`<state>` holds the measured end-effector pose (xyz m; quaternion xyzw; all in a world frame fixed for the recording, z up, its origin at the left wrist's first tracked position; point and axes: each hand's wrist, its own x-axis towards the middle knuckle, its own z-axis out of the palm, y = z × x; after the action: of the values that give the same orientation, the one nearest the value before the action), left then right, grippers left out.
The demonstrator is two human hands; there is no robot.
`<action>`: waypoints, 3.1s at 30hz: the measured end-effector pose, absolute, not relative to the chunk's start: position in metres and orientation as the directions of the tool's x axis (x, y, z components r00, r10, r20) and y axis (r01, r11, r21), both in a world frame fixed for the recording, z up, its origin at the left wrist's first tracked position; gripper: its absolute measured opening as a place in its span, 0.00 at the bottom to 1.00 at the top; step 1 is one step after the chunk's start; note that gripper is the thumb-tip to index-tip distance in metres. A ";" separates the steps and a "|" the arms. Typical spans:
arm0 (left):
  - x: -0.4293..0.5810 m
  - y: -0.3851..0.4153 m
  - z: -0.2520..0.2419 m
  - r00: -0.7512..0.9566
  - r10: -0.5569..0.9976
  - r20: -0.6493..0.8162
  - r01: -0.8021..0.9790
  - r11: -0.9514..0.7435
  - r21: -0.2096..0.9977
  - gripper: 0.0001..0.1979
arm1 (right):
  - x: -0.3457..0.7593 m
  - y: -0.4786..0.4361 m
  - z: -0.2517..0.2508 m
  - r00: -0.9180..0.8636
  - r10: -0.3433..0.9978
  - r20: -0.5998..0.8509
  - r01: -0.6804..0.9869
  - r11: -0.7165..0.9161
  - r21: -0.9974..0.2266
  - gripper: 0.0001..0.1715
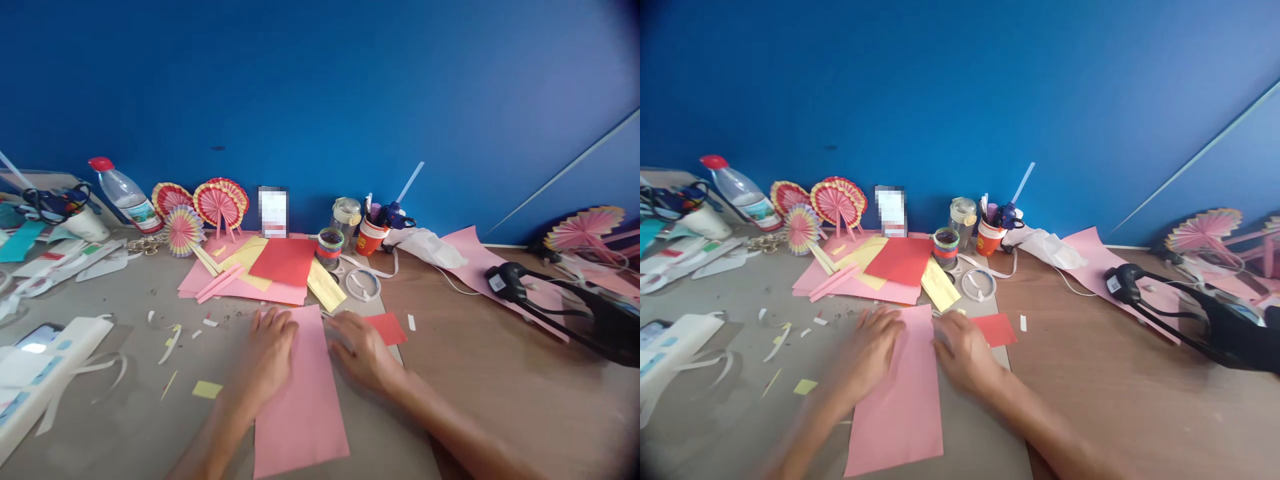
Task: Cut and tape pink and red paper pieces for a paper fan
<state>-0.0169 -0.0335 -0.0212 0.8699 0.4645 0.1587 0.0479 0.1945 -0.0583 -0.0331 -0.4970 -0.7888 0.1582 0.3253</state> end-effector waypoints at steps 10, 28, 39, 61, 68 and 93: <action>-0.025 0.086 -0.001 0.055 0.936 0.348 0.542 -0.321 0.777 0.11 | 0.177 0.011 -0.034 -0.070 0.981 0.182 0.955 0.119 -0.273 0.13; -0.044 0.064 -0.009 0.362 0.916 0.170 0.152 -0.238 0.959 0.23 | 0.229 -0.001 0.028 0.013 0.999 -0.046 0.431 -0.048 -0.901 0.16; -0.054 0.037 -0.020 0.392 0.918 0.062 0.290 -0.187 0.939 0.13 | 0.192 -0.013 0.001 -0.193 0.970 -0.145 0.486 -0.034 -0.873 0.12; -0.085 0.055 -0.033 -0.045 0.893 0.448 0.643 -0.317 0.697 0.12 | 0.217 -0.011 0.015 -0.100 0.991 -0.095 0.419 -0.045 -0.907 0.13; -0.070 0.035 -0.027 0.471 0.819 0.328 0.677 -0.574 0.461 0.15 | 0.223 -0.010 0.023 -0.059 0.996 -0.068 0.364 -0.042 -0.931 0.16; -0.037 -0.009 -0.005 0.822 0.556 -0.121 0.569 -0.805 0.167 0.15 | 0.225 -0.010 0.026 -0.062 0.992 -0.108 0.250 -0.089 -0.964 0.16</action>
<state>-0.0365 -0.0089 -0.0045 0.9495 0.2962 -0.0332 0.0982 0.2251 -0.0102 0.0258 -0.5632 -0.5511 0.4769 0.3893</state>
